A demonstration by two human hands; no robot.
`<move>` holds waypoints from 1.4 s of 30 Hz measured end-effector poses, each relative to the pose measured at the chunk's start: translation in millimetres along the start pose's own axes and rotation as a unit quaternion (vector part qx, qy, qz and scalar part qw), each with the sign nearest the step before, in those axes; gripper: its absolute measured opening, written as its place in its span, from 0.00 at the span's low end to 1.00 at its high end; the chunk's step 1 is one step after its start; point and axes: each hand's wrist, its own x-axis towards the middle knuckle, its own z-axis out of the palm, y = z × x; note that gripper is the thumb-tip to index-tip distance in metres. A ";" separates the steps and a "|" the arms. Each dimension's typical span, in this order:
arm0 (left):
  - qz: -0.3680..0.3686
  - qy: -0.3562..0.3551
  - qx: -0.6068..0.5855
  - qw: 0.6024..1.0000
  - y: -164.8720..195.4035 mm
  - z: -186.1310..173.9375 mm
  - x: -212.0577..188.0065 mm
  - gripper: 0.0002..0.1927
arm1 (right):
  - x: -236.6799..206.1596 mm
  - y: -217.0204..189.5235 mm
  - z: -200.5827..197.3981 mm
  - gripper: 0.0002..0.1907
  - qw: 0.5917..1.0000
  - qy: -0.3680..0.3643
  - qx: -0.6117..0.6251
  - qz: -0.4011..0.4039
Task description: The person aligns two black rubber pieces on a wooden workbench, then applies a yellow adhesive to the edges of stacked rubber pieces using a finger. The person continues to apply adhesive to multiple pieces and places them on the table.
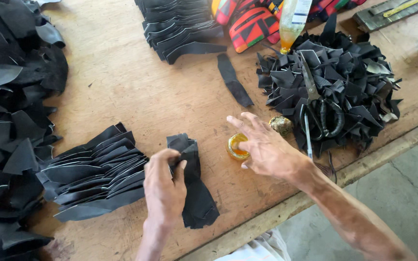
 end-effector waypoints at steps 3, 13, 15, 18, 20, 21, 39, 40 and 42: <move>-0.096 0.022 -0.214 0.972 -2.9 -3.0 -3.2 0.15 | -14.1 3.8 -1.2 0.25 0.996 0.078 0.035 -0.013; -0.154 -0.026 -0.306 0.939 0.1 -16.4 6.5 0.14 | -55.8 1.2 1.1 0.20 0.971 0.220 0.089 -0.039; -0.151 -0.026 -0.378 0.913 -1.6 -15.7 6.4 0.18 | -72.5 0.4 -0.1 0.21 0.926 0.358 0.118 -0.022; -0.175 -0.031 -0.486 0.856 -3.4 -18.1 4.9 0.22 | -88.3 -3.8 2.3 0.22 0.831 0.531 0.162 -0.039; -0.216 -0.052 -0.535 0.815 -3.9 -24.0 5.2 0.23 | -90.1 -11.6 7.5 0.23 0.796 0.565 0.206 -0.074; -0.206 -0.048 -0.532 0.820 -3.4 -25.4 6.5 0.23 | -87.1 -17.6 11.2 0.24 0.798 0.546 0.237 -0.094; -0.190 -0.051 -0.621 0.759 -9.1 -33.5 -6.3 0.23 | 14.9 -76.6 63.0 0.31 0.710 0.104 0.688 -0.104; -0.182 -0.042 -0.643 0.743 -6.6 -39.1 -6.2 0.23 | 15.7 -77.1 65.6 0.30 0.728 0.095 0.671 -0.108; -0.179 -0.034 -0.653 0.735 -0.3 -46.9 -5.1 0.24 | 15.2 -78.8 71.0 0.30 0.750 0.148 0.629 -0.143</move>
